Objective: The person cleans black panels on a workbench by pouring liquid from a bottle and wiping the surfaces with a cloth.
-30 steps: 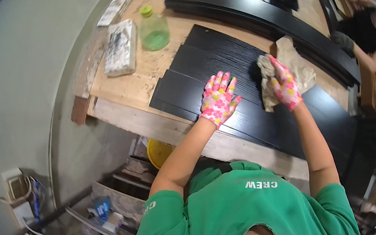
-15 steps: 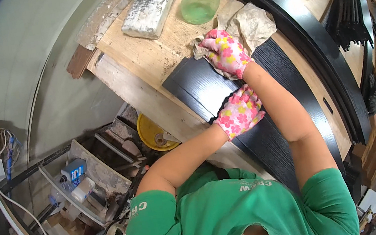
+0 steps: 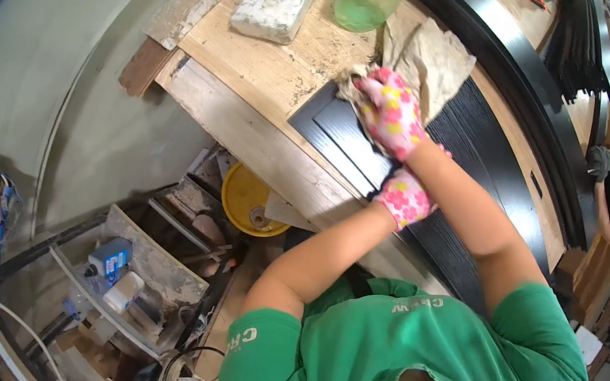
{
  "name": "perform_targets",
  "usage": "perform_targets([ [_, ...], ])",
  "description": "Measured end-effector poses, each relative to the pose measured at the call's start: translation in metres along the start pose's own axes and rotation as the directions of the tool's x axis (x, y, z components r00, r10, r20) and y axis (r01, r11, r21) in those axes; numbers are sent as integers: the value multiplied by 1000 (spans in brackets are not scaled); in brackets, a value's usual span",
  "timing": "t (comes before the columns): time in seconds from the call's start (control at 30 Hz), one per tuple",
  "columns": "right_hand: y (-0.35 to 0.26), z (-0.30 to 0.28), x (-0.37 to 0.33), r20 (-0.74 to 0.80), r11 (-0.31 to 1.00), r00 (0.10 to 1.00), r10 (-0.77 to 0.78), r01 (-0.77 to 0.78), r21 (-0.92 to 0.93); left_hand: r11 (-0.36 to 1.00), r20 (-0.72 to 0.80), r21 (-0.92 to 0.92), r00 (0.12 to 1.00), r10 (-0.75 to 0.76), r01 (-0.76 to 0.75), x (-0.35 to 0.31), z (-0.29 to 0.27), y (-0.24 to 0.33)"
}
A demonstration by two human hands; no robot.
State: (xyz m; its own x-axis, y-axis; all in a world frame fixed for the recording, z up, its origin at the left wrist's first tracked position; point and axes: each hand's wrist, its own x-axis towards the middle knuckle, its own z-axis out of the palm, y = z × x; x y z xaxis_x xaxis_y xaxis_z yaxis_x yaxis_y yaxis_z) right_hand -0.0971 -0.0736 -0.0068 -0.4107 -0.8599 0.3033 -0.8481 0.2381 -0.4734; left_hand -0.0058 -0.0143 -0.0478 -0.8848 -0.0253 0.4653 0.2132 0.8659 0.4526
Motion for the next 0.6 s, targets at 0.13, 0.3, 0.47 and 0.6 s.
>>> perform_targets([
  [0.13, -3, -17, 10, 34, 998, 999, 16, -14, -53, 931, 103, -338, 989, -111, 139, 7, 5, 4],
  [0.3, -18, -3, -5, 118, 999, 993, -3, 7, -36, 986, 67, -134, 994, -91, 99, -6, 25, 1],
  [0.47, -36, -2, -4, 154, 992, 980, -127, 122, 37, 1000, 239, 12, 971, 0, -3, 5, 4, 4],
  [0.6, -40, 14, 11, 53, 988, 997, 57, -49, -148, 999, 125, -18, 992, 36, -34, -6, 26, -5],
])
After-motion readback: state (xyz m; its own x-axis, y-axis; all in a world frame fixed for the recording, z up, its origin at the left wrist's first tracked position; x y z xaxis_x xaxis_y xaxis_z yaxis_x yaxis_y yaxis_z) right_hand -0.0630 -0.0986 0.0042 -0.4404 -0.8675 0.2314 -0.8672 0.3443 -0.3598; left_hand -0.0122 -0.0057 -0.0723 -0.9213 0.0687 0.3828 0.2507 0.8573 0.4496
